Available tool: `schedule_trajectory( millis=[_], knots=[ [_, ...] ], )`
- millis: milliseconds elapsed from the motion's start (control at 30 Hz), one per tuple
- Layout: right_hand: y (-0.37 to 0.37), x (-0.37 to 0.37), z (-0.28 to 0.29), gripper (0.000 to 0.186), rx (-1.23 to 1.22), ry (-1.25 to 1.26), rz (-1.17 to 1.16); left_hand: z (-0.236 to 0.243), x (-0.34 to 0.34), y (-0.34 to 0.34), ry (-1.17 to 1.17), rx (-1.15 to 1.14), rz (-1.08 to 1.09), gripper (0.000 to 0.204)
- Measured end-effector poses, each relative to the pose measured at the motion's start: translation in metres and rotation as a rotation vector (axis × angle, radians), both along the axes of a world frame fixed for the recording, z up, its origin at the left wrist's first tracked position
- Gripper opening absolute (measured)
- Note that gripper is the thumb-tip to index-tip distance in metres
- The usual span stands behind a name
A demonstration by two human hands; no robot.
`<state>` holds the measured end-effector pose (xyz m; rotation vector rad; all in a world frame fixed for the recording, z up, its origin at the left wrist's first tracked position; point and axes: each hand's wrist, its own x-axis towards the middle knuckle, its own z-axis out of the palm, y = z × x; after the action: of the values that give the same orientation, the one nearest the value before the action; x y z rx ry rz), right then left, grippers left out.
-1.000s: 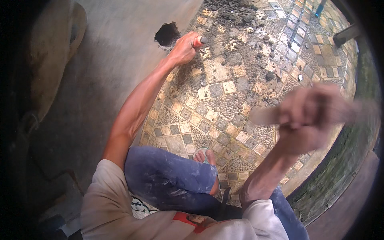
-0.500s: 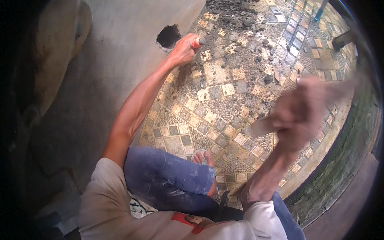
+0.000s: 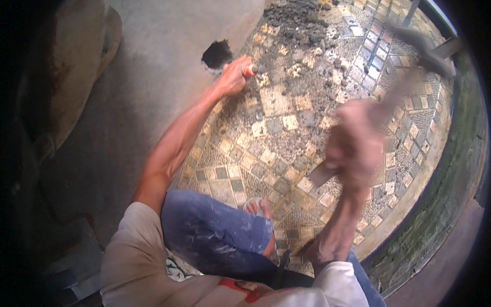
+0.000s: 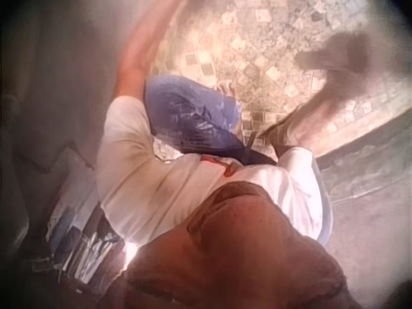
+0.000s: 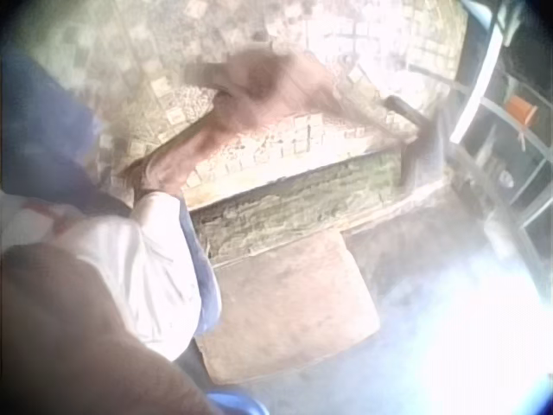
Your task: The person chips away concrete from around a wall opening using a hammer and a small chisel, then fits a section of PVC pipe into the hole.
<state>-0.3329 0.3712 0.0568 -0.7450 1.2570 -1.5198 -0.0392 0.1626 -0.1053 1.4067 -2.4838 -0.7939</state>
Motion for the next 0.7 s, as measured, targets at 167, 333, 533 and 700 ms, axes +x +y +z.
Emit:
schedule_trajectory(
  millis=[167,333,533,700],
  knots=[
    [-0.032,-0.052,0.03,0.031,-0.725,-0.3,-0.255,0.011,-0.037,-0.017,0.067,0.007,-0.032,0.014],
    [-0.028,0.099,-0.099,0.028,0.516,-0.534,0.454,0.0,-0.018,-0.005,-0.122,-0.087,-0.095,0.016],
    [0.006,0.016,-0.029,0.023,0.141,-0.194,0.158,-0.005,-0.008,-0.009,-0.092,-0.022,-0.107,0.019],
    [-0.034,-0.041,0.026,0.019,-0.813,-0.342,-0.067,0.004,-0.023,-0.025,0.015,0.003,-0.006,0.017]
  ],
)
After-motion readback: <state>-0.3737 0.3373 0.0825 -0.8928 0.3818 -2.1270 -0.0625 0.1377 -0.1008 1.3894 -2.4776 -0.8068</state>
